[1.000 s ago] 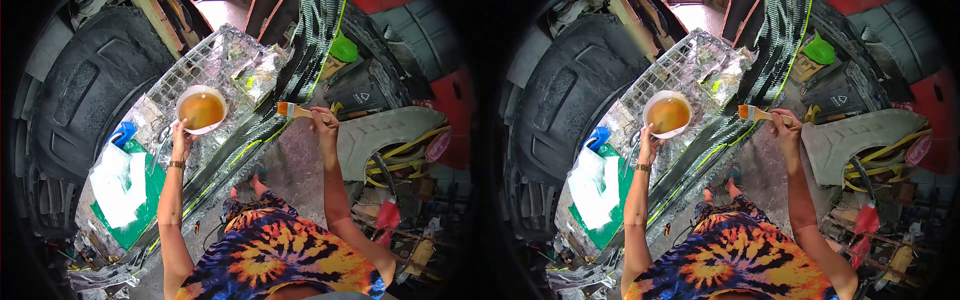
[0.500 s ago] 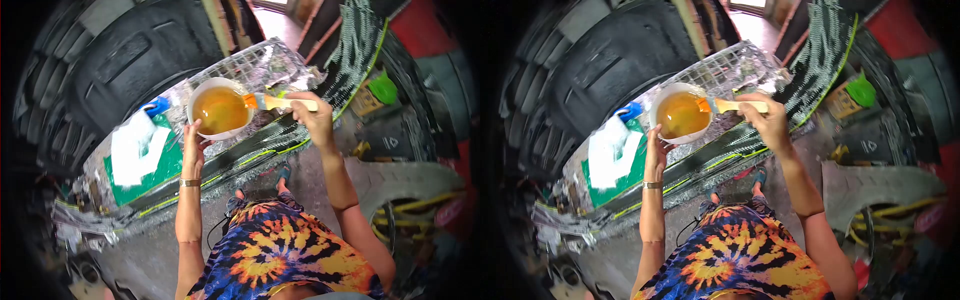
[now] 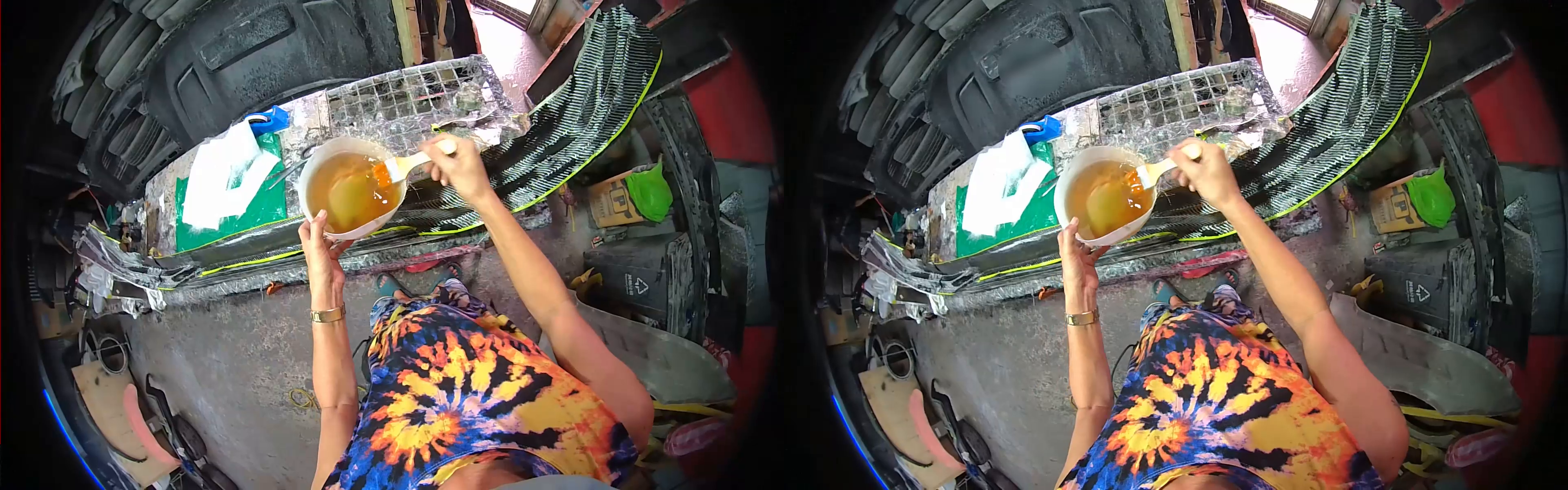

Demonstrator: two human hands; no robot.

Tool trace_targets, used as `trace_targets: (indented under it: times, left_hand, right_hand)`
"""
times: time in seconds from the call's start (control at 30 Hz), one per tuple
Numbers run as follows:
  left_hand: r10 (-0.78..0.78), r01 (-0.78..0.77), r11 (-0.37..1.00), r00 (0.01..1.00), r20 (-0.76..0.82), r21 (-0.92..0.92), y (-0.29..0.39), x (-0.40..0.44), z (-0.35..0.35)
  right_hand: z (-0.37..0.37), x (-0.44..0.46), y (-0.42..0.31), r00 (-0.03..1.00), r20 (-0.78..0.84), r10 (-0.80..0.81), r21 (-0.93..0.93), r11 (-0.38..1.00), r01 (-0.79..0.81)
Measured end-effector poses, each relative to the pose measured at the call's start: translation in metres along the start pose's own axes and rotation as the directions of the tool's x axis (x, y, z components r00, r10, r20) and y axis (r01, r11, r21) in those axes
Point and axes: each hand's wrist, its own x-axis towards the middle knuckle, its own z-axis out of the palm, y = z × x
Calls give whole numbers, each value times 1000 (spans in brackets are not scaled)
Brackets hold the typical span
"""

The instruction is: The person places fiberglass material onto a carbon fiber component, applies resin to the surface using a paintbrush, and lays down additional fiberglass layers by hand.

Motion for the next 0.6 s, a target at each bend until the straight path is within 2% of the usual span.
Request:
trace_targets:
  times: [0.07,0.13,0.27,0.33,0.37,0.47,0.5,0.57,0.6]
  left_hand:
    - [-3,2,1000,1000,-11,-24,-4,-2,-1]
    - [-5,5,1000,999,-53,-8,-3,-5,-2]
    - [28,-32,999,994,-110,-29,2,-5,-9]
    - [31,-35,999,992,-126,-25,3,-2,-16]
    - [32,-36,999,992,-126,-29,5,-1,-19]
    - [22,-28,999,992,-122,-47,9,2,-30]
    - [19,-27,998,992,-125,-58,12,1,-31]
    - [20,-29,997,990,-140,-68,15,1,-35]
    - [24,-35,996,990,-136,-78,15,3,-39]
  right_hand:
    - [-19,-11,3,998,-51,-27,175,984,36]
    - [-36,-24,6,991,-133,-22,224,973,52]
    - [-57,-45,27,995,-100,-15,51,998,21]
    - [-58,-54,49,997,-50,66,-75,995,-70]
    - [-60,-58,60,1000,-1,7,-92,996,-7]
    - [-60,-71,59,983,-40,-178,-394,907,149]
    - [-62,-75,59,983,-41,-179,-392,908,149]
    - [-67,-86,59,923,-139,-360,-524,817,240]
    - [-66,-92,56,904,-163,-396,-535,805,256]
